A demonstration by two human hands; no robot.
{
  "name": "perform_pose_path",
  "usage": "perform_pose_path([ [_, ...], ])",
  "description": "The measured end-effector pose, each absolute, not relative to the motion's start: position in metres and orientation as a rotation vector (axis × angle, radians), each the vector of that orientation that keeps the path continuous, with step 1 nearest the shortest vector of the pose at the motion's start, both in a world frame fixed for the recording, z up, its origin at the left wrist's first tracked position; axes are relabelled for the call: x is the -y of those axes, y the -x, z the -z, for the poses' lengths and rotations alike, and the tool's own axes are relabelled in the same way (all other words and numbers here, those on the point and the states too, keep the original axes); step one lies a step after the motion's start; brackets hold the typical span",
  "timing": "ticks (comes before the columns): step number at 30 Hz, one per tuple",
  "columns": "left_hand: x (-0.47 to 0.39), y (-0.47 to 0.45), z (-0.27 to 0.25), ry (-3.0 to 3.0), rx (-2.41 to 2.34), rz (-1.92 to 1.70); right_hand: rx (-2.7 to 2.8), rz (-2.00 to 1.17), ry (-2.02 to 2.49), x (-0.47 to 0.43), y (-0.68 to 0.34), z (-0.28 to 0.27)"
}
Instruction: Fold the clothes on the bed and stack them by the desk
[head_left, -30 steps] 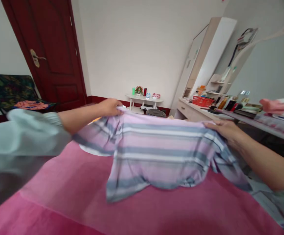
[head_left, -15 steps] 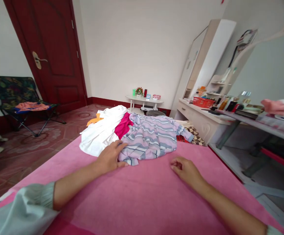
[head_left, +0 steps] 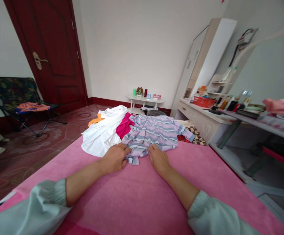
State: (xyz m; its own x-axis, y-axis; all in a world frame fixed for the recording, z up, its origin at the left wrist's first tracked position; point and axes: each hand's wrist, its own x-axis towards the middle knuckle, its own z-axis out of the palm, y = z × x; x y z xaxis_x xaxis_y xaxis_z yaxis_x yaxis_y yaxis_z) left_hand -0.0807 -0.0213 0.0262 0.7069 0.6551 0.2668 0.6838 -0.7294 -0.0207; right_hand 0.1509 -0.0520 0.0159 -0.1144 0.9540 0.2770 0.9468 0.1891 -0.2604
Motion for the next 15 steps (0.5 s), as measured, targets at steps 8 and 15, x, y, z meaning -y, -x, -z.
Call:
perform_pose_path([
  [8, 0.004, 0.089, -0.046, 3.075, 1.676, 1.334, 1.714, -0.586, 1.406, 0.059, -0.203, -0.063],
  [15, -0.008, 0.101, -0.037, 2.721, 2.559, 2.009, 1.321, -0.87, 1.564, 0.068, -0.281, -0.066],
])
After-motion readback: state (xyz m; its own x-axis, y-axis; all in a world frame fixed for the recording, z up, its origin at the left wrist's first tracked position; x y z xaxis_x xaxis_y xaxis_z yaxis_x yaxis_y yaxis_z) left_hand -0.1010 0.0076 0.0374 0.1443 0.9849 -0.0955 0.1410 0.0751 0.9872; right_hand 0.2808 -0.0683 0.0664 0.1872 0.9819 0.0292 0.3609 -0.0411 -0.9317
